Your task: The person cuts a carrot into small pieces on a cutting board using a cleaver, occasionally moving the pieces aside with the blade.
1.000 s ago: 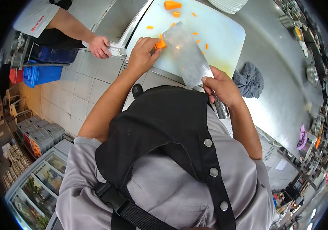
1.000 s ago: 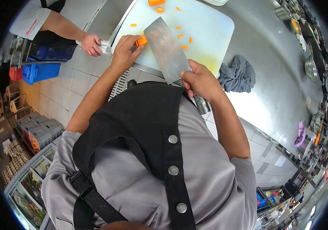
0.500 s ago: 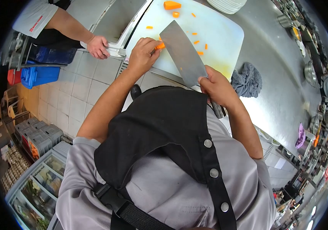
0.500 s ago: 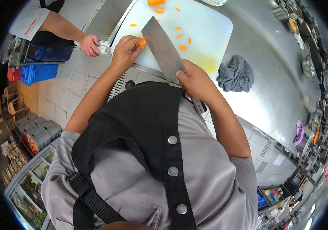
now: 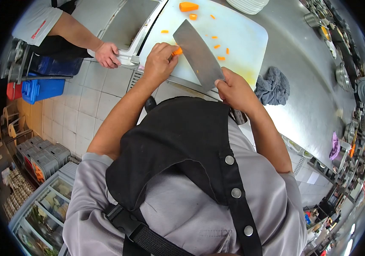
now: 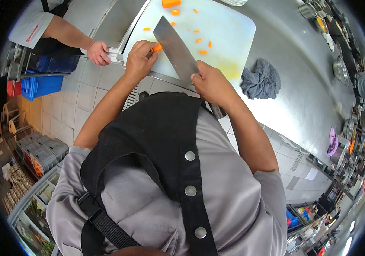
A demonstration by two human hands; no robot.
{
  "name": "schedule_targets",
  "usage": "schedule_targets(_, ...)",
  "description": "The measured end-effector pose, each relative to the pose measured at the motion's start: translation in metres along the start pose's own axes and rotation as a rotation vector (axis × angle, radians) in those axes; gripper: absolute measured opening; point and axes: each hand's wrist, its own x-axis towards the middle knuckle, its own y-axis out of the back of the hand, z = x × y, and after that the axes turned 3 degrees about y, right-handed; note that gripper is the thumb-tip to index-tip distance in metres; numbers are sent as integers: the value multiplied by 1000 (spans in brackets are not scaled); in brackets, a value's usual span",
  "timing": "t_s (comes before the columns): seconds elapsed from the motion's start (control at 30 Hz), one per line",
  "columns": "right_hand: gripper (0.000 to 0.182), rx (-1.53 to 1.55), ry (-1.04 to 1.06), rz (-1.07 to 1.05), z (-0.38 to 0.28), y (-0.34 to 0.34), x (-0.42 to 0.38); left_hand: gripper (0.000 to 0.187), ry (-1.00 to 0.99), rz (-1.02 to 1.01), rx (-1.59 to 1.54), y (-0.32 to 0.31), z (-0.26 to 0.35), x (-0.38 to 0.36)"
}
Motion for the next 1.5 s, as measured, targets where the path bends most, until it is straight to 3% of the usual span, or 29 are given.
schedule_targets(0.03,21,0,0,3,-3,-1,-3,25,-3,0,-1,-2,0,1)
schedule_targets(0.1,18,-457,187,176,-15,-6,-16,25,33,40,30,-7,1,1)
schedule_targets(0.3,14,-714,269,207,-16,-14,-35,28,124,31,61,-13,2,3)
schedule_targets(0.83,12,-870,352,222,-3,-15,-16,27,96,54,74,-17,-3,2)
schedule_targets(0.9,13,58,-10,81,-7,11,-22,33,57,46,61,-18,-9,1)
schedule_targets(0.97,18,171,21,112,2,25,-31,33,145,55,1,-5,4,2)
schedule_targets(1.03,32,665,-8,106,19,35,-37,33,230,59,-62,3,16,15)
schedule_targets(1.1,36,855,9,71,24,36,-41,34,510,111,-622,4,30,33)
schedule_targets(1.13,32,1018,33,-35,22,35,-42,36,714,29,-1062,14,60,55)
schedule_targets(1.17,29,1178,62,-146,21,34,-41,36,713,28,-1058,10,69,68)
schedule_targets(1.23,27,1155,67,-150,26,28,-32,40,867,-203,-1682,-1,69,99)
schedule_targets(1.27,23,1087,60,13,30,23,-28,40,865,-207,-1679,-3,66,112)
schedule_targets(1.3,19,1013,50,173,33,22,-26,42,926,-336,-1485,-6,63,123)
schedule_targets(1.33,13,913,48,256,34,22,-27,45,981,-454,-1284,-11,57,132)
schedule_targets(1.37,13,919,48,252,38,22,-29,45,984,-454,-1277,-16,46,139)
schedule_targets(1.43,13,826,42,382,48,25,-35,38,530,-259,-501,-15,24,145)
schedule_targets(1.5,14,854,52,361,56,28,-43,33,491,-243,-131,18,16,144)
